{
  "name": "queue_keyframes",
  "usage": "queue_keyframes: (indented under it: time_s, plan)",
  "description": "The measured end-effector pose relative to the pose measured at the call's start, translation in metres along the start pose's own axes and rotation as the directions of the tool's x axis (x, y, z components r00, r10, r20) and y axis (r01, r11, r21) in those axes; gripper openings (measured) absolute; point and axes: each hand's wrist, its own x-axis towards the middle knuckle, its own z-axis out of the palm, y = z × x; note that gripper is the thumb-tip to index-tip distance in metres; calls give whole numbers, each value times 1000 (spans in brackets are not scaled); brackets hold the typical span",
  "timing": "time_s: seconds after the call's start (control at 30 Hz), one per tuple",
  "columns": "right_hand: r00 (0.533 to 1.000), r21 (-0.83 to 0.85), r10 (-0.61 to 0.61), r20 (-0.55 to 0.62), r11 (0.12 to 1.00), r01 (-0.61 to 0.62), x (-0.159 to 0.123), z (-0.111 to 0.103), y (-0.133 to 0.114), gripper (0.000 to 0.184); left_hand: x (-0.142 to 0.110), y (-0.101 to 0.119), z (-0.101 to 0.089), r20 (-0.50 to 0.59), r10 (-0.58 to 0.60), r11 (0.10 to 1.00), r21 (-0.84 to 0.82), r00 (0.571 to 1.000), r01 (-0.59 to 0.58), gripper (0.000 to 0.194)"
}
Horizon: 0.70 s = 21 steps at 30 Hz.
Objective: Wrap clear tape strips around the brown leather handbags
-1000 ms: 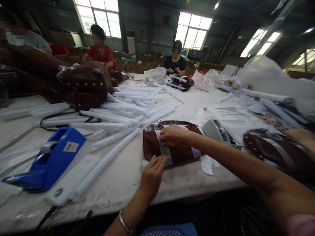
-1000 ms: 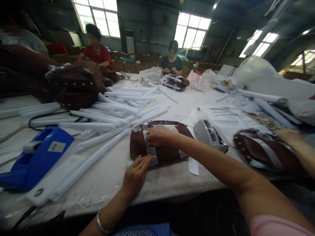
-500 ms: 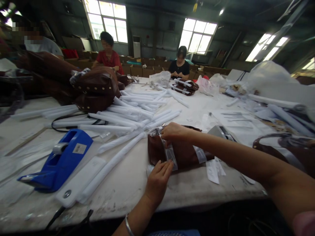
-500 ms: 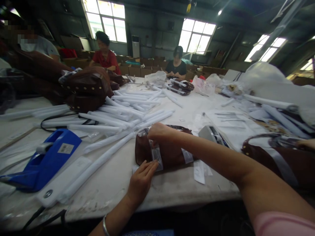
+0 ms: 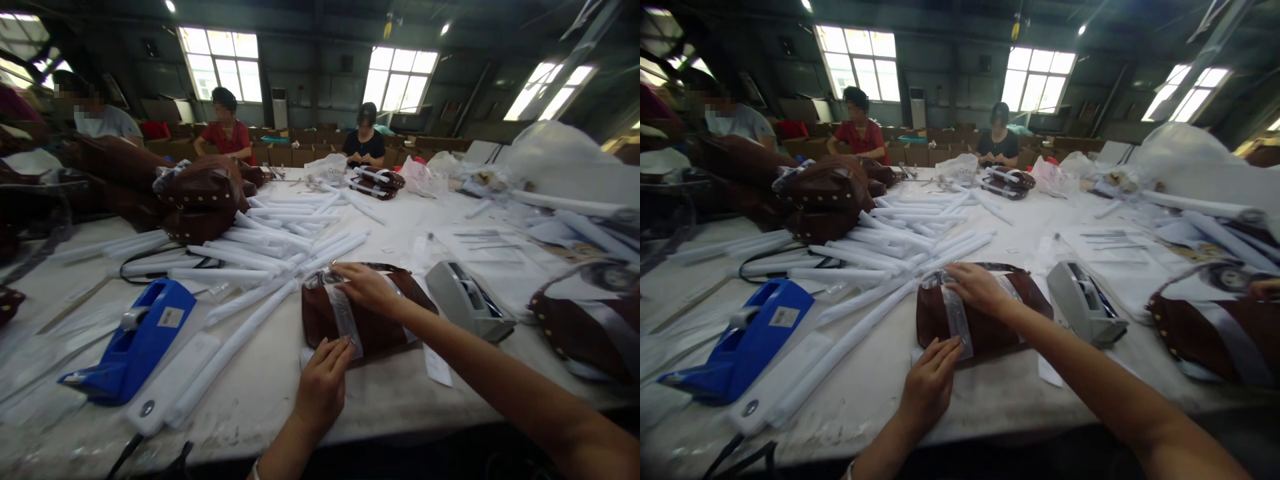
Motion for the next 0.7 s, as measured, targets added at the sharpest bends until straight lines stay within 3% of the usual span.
queue_keyframes:
  time_s: [0.1, 0.2, 0.27, 0.33, 0.4, 0.53, 0.57, 0.63, 0.7]
  plan:
    - [990, 104, -141, 30, 985, 137, -36, 17, -11, 59, 15, 8, -19, 6, -113, 986, -121, 994, 113, 33]
    - [998, 155, 29, -54, 988, -21, -61, 17, 2, 56, 44, 6, -29, -56, -167, 979, -128, 984, 159, 29]
    - [967, 169, 200, -159, 970, -173, -78, 11, 21, 51, 64, -4, -25, -43, -133, 991, -26, 990, 132, 36]
    - [905, 180, 371, -207, 924, -338, -97, 4, 41, 50, 79, -16, -12, 18, -96, 990, 110, 995, 93, 43]
    - [827, 219, 532, -183, 842, -493, -116, 1, 59, 56, 86, -30, 3, 59, -103, 976, 199, 993, 89, 48]
    - [652, 447, 758, 8, 580, -681, -130, -4, 84, 79, 74, -56, 22, 109, -113, 986, 135, 988, 98, 52]
    - [602, 499, 795, 74, 493, -713, -129, -7, 89, 83, 68, -62, 22, 65, -156, 984, 99, 986, 150, 52]
    - [518, 553, 831, 204, 339, -761, -125, -16, 97, 90, 53, -72, 18, -98, -374, 927, 9, 922, 376, 57]
    - [506, 568, 807, 305, 272, -777, -122, -26, 99, 85, 38, -80, 12, -152, -484, 875, -91, 862, 475, 64]
